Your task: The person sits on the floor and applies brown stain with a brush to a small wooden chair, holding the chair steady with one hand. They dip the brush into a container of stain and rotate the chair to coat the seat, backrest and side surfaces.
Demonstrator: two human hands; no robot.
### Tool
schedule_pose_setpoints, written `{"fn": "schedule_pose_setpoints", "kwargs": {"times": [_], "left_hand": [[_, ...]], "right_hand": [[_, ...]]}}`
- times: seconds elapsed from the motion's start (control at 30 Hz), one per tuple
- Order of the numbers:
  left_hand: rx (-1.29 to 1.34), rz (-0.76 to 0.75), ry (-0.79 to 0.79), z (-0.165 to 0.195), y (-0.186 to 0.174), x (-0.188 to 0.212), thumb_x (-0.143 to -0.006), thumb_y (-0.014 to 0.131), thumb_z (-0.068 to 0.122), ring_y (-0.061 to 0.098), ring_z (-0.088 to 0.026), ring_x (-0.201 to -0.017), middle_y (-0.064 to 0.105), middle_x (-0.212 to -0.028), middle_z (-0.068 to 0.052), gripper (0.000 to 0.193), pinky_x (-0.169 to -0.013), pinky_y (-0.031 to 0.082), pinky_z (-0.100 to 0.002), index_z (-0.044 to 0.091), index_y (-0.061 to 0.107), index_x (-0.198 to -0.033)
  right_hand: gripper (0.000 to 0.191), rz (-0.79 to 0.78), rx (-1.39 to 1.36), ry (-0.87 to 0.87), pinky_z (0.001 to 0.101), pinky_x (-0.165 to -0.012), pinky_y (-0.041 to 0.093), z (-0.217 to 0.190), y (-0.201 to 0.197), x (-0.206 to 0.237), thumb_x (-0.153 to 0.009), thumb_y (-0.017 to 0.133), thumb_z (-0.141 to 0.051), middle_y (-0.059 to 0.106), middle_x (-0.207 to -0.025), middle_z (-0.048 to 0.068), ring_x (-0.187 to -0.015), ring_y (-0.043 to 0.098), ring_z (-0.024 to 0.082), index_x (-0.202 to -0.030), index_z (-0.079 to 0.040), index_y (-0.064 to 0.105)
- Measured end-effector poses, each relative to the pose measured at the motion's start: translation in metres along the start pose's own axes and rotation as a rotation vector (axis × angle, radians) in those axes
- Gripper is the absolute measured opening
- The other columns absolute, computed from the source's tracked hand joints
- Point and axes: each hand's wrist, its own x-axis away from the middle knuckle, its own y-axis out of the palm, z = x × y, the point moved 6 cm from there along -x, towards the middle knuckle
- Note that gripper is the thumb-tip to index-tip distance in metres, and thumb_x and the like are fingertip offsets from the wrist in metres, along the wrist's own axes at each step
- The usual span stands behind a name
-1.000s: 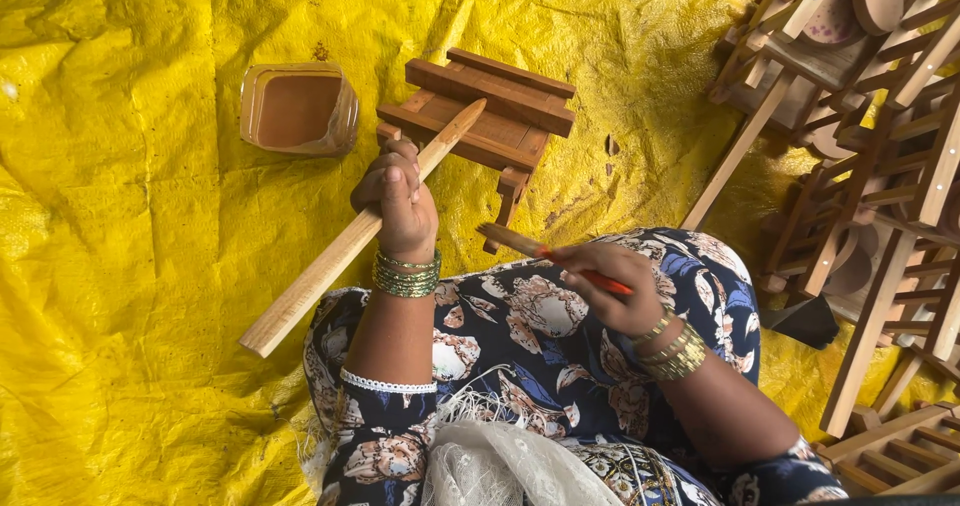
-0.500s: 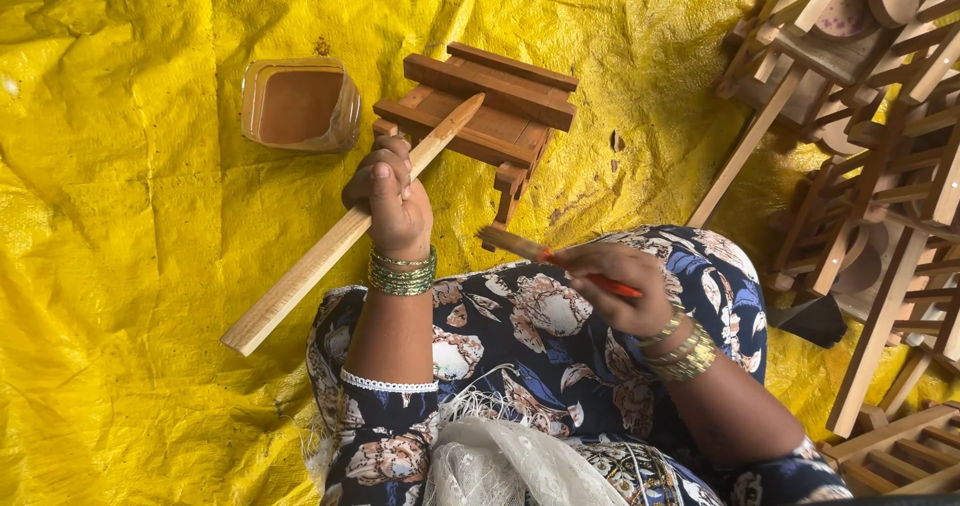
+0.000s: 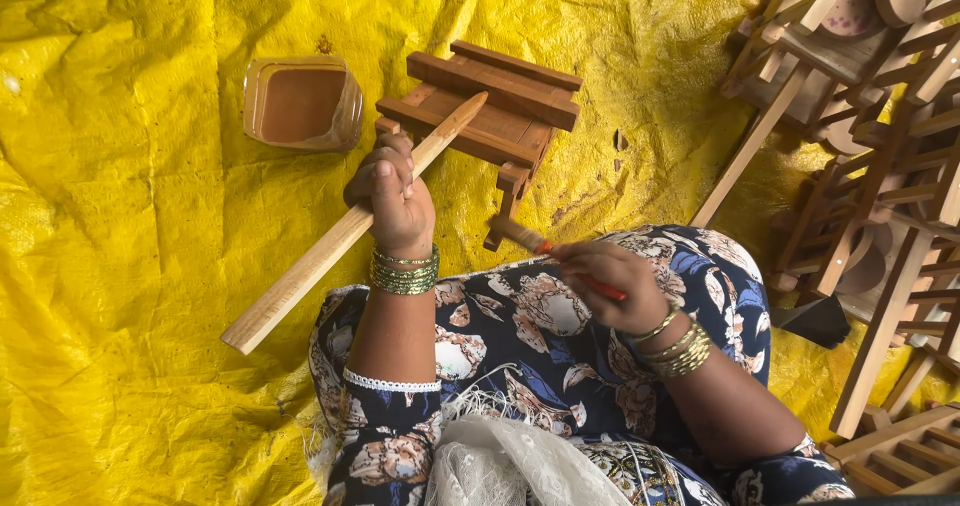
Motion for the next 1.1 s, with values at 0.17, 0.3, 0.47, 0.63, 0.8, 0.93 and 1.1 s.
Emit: {"fn": "schedule_pose_setpoints", "kwargs": {"times": [0.17, 0.3, 0.47, 0.63, 0.8, 0.93, 1.1], "left_hand": [[0.025, 0.036, 0.011, -0.002, -0.008, 0.000, -0.105, 0.057, 0.028, 0.047, -0.016, -0.079, 0.033, -0.062, 0.004, 0.047, -0.091, 0.043, -0.038, 0.013, 0.041, -0.063], [0.067, 0.060, 0.009, -0.008, -0.015, -0.002, -0.104, 0.060, 0.027, 0.049, -0.016, -0.080, 0.036, -0.062, 0.001, 0.047, -0.092, 0.045, -0.039, 0.015, 0.041, -0.063], [0.106, 0.132, -0.022, -0.011, -0.042, -0.008, -0.106, 0.058, 0.028, 0.052, -0.016, -0.077, 0.040, -0.060, 0.002, 0.047, -0.090, 0.046, -0.037, 0.016, 0.043, -0.063], [0.228, 0.274, -0.085, -0.017, -0.075, -0.010, -0.103, 0.056, 0.028, 0.052, -0.016, -0.074, 0.043, -0.059, 0.003, 0.044, -0.094, 0.051, -0.042, 0.017, 0.044, -0.062], [0.347, 0.450, -0.133, -0.023, -0.109, -0.016, -0.101, 0.052, 0.027, 0.054, -0.019, -0.075, 0.044, -0.060, -0.001, 0.043, -0.092, 0.048, -0.039, 0.016, 0.045, -0.060], [0.392, 0.530, -0.118, -0.027, -0.122, -0.013, -0.101, 0.053, 0.024, 0.053, -0.018, -0.075, 0.041, -0.058, 0.001, 0.042, -0.090, 0.048, -0.039, 0.015, 0.044, -0.061], [0.380, 0.507, -0.106, -0.026, -0.119, -0.016, -0.102, 0.054, 0.025, 0.053, -0.018, -0.075, 0.041, -0.057, 0.001, 0.043, -0.090, 0.048, -0.039, 0.015, 0.044, -0.061]], "right_hand": [[0.006, -0.059, -0.227, -0.041, 0.0354, -0.090, 0.065, -0.014, -0.007, 0.011, -0.089, 0.070, 0.001, 0.074, -0.110, 0.017, -0.104, 0.076, 0.029, -0.095, -0.001, 0.069], [0.010, 0.043, -0.045, 0.079, 0.0322, -0.080, 0.067, 0.005, -0.009, 0.006, -0.086, 0.073, -0.001, 0.074, -0.112, 0.021, -0.093, 0.078, 0.024, -0.096, 0.001, 0.071], [0.011, -0.042, -0.207, -0.063, 0.0370, -0.094, 0.063, -0.006, 0.018, 0.013, -0.087, 0.067, 0.002, 0.074, -0.114, 0.017, -0.110, 0.075, 0.027, -0.097, -0.002, 0.069], [0.012, 0.207, -0.183, -0.053, 0.0412, -0.101, 0.057, 0.002, -0.005, 0.022, -0.090, 0.063, -0.001, 0.072, -0.118, 0.015, -0.112, 0.072, 0.026, -0.101, -0.003, 0.069], [0.018, 0.299, 0.134, 0.199, 0.0355, -0.086, 0.062, 0.046, 0.011, 0.007, -0.091, 0.072, -0.006, 0.074, -0.121, 0.018, -0.104, 0.074, 0.024, -0.108, -0.001, 0.071], [0.013, 0.236, -0.057, 0.052, 0.0339, -0.090, 0.064, 0.032, 0.026, 0.019, -0.094, 0.072, -0.007, 0.073, -0.123, 0.016, -0.109, 0.074, 0.024, -0.106, -0.004, 0.070], [0.009, 0.396, -0.184, 0.016, 0.0372, -0.103, 0.061, 0.038, 0.003, 0.018, -0.099, 0.067, -0.004, 0.069, -0.128, 0.014, -0.120, 0.070, 0.023, -0.108, -0.006, 0.069]]}}
